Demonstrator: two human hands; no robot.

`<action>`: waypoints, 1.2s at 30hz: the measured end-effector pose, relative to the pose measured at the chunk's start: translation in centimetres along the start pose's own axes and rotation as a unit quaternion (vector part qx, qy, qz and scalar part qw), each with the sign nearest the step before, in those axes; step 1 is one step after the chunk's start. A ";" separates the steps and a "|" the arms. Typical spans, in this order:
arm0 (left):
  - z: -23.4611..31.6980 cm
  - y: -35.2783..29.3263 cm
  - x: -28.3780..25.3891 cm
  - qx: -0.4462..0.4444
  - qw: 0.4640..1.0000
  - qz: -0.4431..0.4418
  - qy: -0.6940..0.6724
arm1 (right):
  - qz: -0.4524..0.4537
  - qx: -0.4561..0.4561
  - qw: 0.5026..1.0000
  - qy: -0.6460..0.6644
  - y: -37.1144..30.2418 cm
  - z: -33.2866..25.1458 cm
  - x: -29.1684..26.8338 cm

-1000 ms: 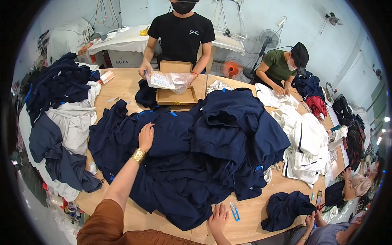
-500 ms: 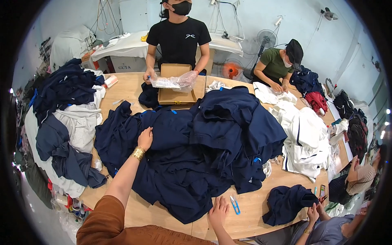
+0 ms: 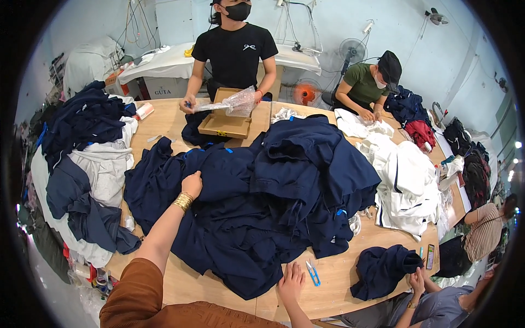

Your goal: Trimming loose threads from blue garments using scissors at a production table.

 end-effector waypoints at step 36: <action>0.1 0.0 0.8 0.009 0.999 0.012 0.045 | 0.001 -0.002 1.000 -0.008 -0.1 0.0 0.0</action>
Point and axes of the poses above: each hand's wrist, its own y-axis towards the middle knuckle, its own x-axis out of the palm, z = x × y, the point moved 3 cm from there along y, towards the middle knuckle, and after that the axes turned 8 degrees about y, right-handed, at the moved point
